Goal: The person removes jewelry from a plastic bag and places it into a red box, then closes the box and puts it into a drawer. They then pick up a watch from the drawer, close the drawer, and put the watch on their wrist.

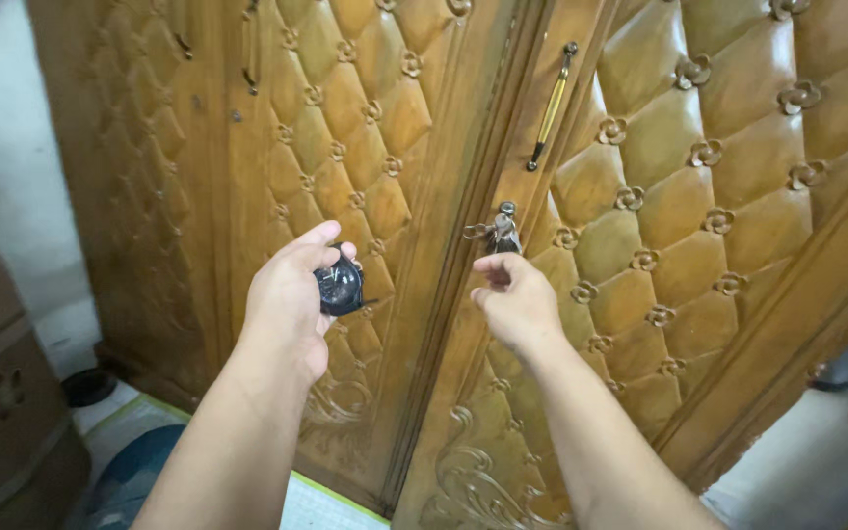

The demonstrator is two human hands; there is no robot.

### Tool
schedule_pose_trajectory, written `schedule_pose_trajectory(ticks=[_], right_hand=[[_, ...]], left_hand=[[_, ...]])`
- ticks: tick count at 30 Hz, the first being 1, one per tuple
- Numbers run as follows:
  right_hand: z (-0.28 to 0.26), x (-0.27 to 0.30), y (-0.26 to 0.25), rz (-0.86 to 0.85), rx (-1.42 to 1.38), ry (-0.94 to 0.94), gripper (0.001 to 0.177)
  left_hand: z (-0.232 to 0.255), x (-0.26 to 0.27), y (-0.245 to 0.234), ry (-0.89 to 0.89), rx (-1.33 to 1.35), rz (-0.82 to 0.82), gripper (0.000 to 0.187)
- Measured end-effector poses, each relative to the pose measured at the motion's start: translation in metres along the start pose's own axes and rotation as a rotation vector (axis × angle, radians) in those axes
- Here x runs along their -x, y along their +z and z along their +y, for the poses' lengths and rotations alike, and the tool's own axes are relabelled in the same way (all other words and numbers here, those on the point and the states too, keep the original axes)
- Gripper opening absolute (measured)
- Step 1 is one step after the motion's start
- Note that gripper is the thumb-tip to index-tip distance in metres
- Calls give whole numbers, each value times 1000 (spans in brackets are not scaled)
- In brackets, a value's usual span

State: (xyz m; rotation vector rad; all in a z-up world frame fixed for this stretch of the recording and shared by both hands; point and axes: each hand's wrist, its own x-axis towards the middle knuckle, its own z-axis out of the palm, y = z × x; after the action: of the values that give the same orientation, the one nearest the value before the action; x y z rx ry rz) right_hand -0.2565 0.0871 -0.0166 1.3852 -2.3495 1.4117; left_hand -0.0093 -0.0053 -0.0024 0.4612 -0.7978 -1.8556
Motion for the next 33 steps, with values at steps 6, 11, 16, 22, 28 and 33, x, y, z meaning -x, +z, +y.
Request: schedule_pose_trajectory(ticks=[6, 11, 16, 22, 28, 33], right_hand=[[36, -56, -17, 124, -76, 114, 25], [38, -123, -29, 328, 61, 175, 16], [26, -168, -20, 189, 489, 195, 38], [55, -195, 5, -7, 645, 255, 49], [105, -191, 29, 91, -256, 316, 22], [75, -176, 30, 103, -239, 516, 27]], left_hand=[[-30, -54, 25, -87, -60, 26, 28], [-37, -110, 64, 83, -257, -80, 22], [-39, -160, 102, 239, -760, -222, 23], [-56, -189, 139, 277, -1369, -491, 28], [-77, -194, 160, 243, -1542, -571, 27], [-92, -207, 169, 187, -1758, -602, 27]])
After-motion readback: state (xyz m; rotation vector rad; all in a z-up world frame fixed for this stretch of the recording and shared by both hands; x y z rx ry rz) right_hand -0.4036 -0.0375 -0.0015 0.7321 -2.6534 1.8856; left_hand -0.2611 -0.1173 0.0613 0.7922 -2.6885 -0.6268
